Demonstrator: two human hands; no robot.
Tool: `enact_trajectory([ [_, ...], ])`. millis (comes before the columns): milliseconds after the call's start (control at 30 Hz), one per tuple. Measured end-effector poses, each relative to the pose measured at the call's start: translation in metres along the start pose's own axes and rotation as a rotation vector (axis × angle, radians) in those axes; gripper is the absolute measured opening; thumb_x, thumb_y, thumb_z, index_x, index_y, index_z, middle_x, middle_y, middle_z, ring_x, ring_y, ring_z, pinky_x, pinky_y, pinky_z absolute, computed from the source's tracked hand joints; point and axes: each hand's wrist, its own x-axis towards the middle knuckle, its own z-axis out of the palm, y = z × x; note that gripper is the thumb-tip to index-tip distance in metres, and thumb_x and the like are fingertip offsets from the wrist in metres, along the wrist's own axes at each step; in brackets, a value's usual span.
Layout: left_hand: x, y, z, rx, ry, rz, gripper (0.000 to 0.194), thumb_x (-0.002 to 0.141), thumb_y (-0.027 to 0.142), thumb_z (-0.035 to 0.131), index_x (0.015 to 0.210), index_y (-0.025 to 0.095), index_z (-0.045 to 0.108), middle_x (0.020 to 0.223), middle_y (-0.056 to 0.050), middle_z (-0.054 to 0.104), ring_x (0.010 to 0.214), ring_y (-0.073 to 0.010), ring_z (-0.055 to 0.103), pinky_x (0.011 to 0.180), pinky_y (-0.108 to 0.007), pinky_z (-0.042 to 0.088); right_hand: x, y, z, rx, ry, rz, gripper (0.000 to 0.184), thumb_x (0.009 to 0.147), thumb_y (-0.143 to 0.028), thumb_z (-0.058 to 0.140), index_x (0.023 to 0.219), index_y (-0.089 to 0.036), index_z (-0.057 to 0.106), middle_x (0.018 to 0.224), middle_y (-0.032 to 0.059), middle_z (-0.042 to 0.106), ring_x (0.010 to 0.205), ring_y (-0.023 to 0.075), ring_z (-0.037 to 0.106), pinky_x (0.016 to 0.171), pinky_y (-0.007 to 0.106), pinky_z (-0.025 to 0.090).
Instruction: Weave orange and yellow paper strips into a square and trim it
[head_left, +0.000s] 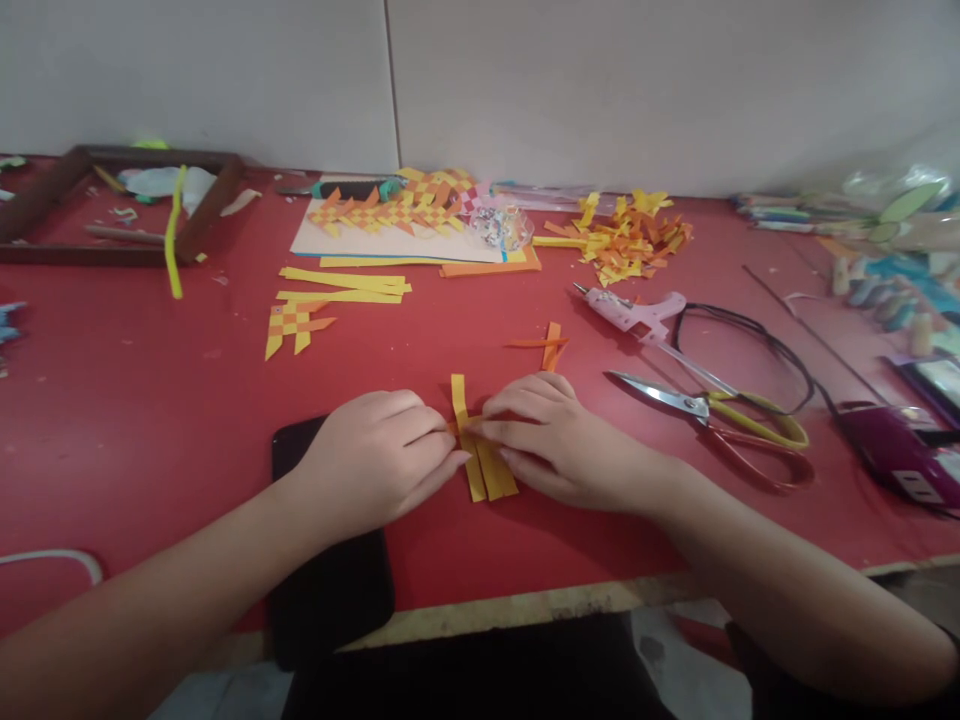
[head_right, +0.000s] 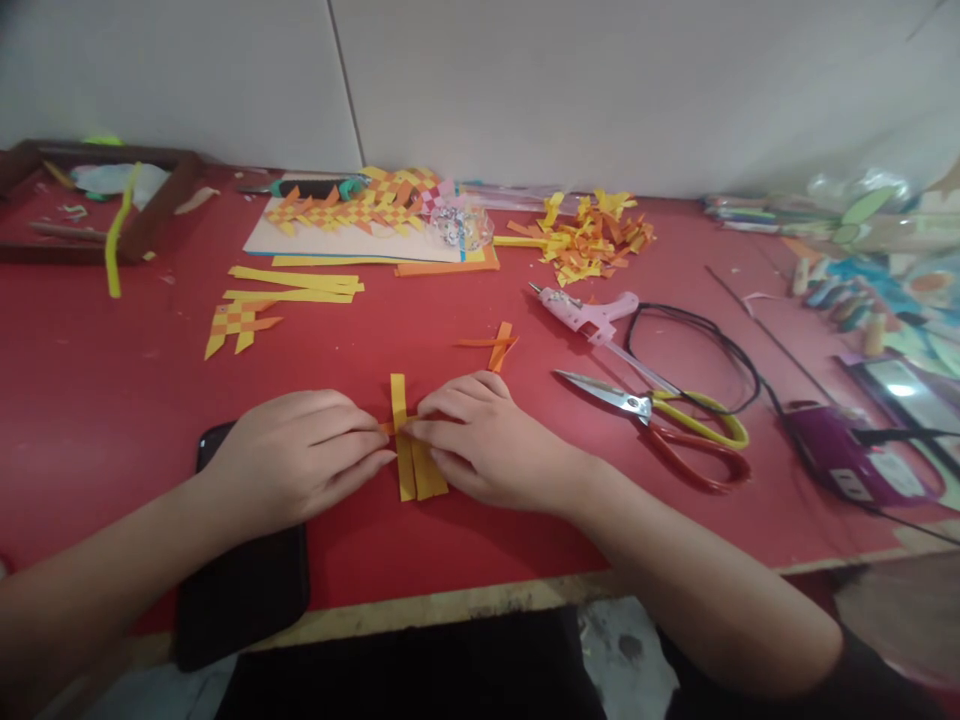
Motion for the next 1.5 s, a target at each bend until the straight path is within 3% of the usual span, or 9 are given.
enact_trajectory([
  [267, -0.0008, 0.0024, -0.0045, 0.033, -0.107, 0.034, 0.027, 0.095, 0.035, 0.058, 0.101, 0.013, 0.072, 0.089, -0.009, 0.072, 0.078, -0.0261, 0.066, 0.064, -0.040, 0.055, 0.0010, -0.0041, 0.0013, -0.054, 0.003, 0.008, 0.034, 0.096, -0.019, 0.046, 0.121, -0.017, 0.068, 0.112, 0.0100, 0.066, 0.106, 0.0237, 0.054, 0.094, 0.043, 0.038],
  [567, -0.0012, 0.0021, -0.0038, 0.040, -0.161, 0.001, 0.031, 0.091, 0.040, 0.063, 0.103, 0.013, 0.072, 0.092, -0.009, 0.071, 0.081, -0.0272, 0.065, 0.066, -0.041, 0.055, 0.0010, -0.0025, 0.0000, -0.021, 0.024, 0.004, 0.033, 0.095, -0.016, 0.045, 0.117, -0.019, 0.070, 0.111, 0.0090, 0.068, 0.104, 0.0220, 0.057, 0.096, 0.044, 0.037],
  [700, -0.0005, 0.0020, -0.0030, 0.037, -0.160, -0.004, 0.030, 0.091, 0.040, 0.062, 0.100, 0.013, 0.072, 0.093, -0.009, 0.071, 0.080, -0.0268, 0.064, 0.066, -0.041, 0.054, -0.0003, -0.0008, 0.0012, -0.051, 0.048, -0.045, 0.030, 0.091, -0.017, 0.049, 0.108, -0.022, 0.074, 0.110, 0.0079, 0.068, 0.103, 0.0228, 0.058, 0.097, 0.046, 0.037],
  [1100, -0.0005, 0.0024, -0.0035, -0.003, -0.065, 0.007, 0.033, 0.095, 0.038, 0.056, 0.089, 0.011, 0.073, 0.084, -0.011, 0.071, 0.075, -0.0269, 0.064, 0.063, -0.042, 0.052, -0.0008, -0.0023, 0.0031, -0.069, 0.068, -0.035, 0.033, 0.089, -0.015, 0.049, 0.111, -0.020, 0.074, 0.110, 0.0093, 0.067, 0.104, 0.0243, 0.056, 0.098, 0.046, 0.039],
  [1500, -0.0009, 0.0020, -0.0003, 0.024, -0.105, 0.010, 0.029, 0.095, 0.037, 0.057, 0.100, 0.012, 0.072, 0.088, -0.010, 0.070, 0.078, -0.0269, 0.064, 0.065, -0.042, 0.052, -0.0007, -0.0071, 0.0008, -0.083, 0.065, -0.013, 0.035, 0.085, -0.014, 0.050, 0.110, -0.021, 0.073, 0.108, 0.0097, 0.067, 0.102, 0.0248, 0.057, 0.102, 0.051, 0.038],
])
